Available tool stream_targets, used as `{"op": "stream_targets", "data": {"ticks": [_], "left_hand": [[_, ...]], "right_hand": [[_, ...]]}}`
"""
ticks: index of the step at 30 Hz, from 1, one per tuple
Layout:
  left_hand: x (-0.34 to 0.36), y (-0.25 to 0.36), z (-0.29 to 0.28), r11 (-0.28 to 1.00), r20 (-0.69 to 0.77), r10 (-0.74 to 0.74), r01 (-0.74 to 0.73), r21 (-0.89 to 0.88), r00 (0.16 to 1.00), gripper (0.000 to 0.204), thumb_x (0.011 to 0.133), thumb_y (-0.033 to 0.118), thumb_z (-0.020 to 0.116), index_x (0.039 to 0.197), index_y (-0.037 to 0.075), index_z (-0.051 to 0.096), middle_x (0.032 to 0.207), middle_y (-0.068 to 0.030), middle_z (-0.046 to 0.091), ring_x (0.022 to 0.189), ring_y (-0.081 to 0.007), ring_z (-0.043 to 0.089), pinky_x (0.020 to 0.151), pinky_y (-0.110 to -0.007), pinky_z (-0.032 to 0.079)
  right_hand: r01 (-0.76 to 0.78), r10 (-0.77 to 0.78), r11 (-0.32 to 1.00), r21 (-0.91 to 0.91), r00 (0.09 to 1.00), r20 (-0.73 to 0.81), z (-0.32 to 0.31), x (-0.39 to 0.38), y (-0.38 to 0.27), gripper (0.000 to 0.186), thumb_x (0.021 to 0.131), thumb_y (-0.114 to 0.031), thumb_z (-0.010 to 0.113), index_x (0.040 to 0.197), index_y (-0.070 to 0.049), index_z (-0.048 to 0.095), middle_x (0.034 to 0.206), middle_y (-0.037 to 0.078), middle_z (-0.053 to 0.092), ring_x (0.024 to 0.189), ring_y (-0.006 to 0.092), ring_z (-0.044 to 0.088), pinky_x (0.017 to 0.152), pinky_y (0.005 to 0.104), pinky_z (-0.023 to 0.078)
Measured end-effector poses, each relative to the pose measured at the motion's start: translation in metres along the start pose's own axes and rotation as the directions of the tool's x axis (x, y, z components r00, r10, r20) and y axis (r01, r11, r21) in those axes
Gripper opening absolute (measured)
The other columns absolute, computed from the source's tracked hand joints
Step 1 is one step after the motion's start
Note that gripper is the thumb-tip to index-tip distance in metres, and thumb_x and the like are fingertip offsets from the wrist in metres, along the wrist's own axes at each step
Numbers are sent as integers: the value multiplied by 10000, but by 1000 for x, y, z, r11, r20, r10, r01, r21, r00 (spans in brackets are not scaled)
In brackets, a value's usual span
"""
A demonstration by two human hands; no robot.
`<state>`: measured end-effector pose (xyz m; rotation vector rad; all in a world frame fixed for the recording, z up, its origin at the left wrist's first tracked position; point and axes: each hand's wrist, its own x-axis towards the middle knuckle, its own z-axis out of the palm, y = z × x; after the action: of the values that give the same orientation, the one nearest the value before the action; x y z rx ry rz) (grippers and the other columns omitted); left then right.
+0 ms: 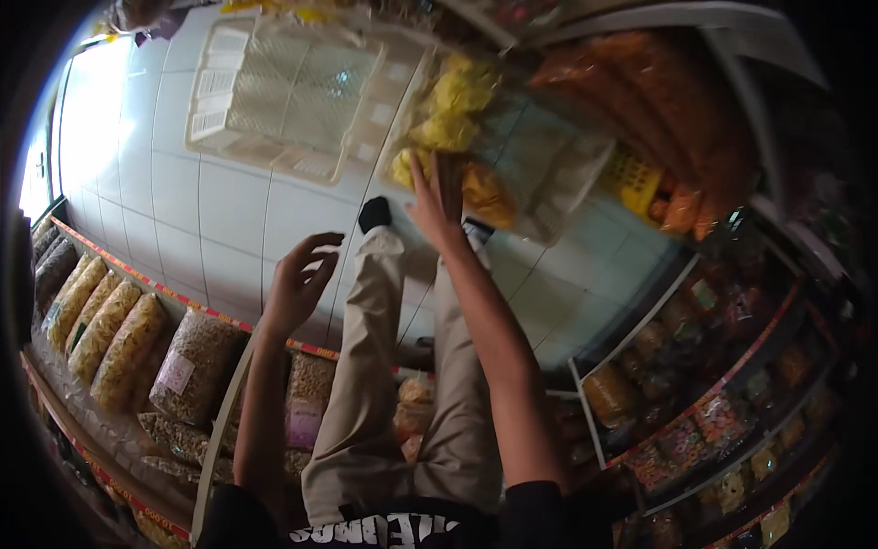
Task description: Stocking bags of snacks on grocery store shelves.
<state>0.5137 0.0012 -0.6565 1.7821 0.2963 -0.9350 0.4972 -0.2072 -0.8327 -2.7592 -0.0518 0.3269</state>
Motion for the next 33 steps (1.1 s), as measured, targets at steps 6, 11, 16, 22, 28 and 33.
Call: {"op": "stream_targets", "data": {"ticks": [6,11,16,22,28,33], "left_hand": [[27,-26,6,999,30,-16,15,28,999,261,889,62,569,1149,34,572,1104,-47,620,926,-117,608,722,-267,506],[54,-41,-11,960,84,44,-65,271,995,687,693,127,791,1294,71,463,1327,-141,459,1126,-245,542,867,-352,499],[75,-4,5,821,284,434,-505,266,855,1035,533,142,864,1401,116,301,1398,-184,374,1320,-318,342,1065,-394,340],[68,-25,12,970,338,228,-181,-165,913,855,584,137,866,1301,28,413,1143,-82,594,1068,-192,567,943,-339,453],[60,-67,2,950,180,29,28,-310,983,804,621,112,849,1276,-15,400,1165,-118,579,1081,-184,567,939,-346,460],[51,-74,-14,955,54,10,6,-296,999,775,650,148,840,1268,-11,400,1149,-139,584,1043,-211,596,902,-344,498]], "right_hand": [[-26,52,991,-133,979,197,36,32,9,774,624,-123,709,1332,-139,396,1157,199,514,1047,416,510,888,531,399],[138,-196,964,228,946,257,-69,28,4,707,583,-115,749,1239,-117,485,1149,154,575,1025,357,568,886,423,460],[38,-304,836,547,862,406,-208,39,-17,705,581,-148,798,1227,-104,519,1152,122,599,1082,268,586,922,349,475],[-591,68,246,768,801,595,-94,74,84,794,629,-349,821,1299,-97,479,1182,180,578,1112,260,567,926,354,461],[-285,288,957,-43,943,166,25,64,89,868,601,-471,802,1306,-113,445,1277,168,476,1178,350,467,1054,540,276],[-83,228,895,-439,930,289,25,76,37,693,633,-357,784,1191,-71,488,1196,122,491,1146,310,491,1046,570,266]]}}
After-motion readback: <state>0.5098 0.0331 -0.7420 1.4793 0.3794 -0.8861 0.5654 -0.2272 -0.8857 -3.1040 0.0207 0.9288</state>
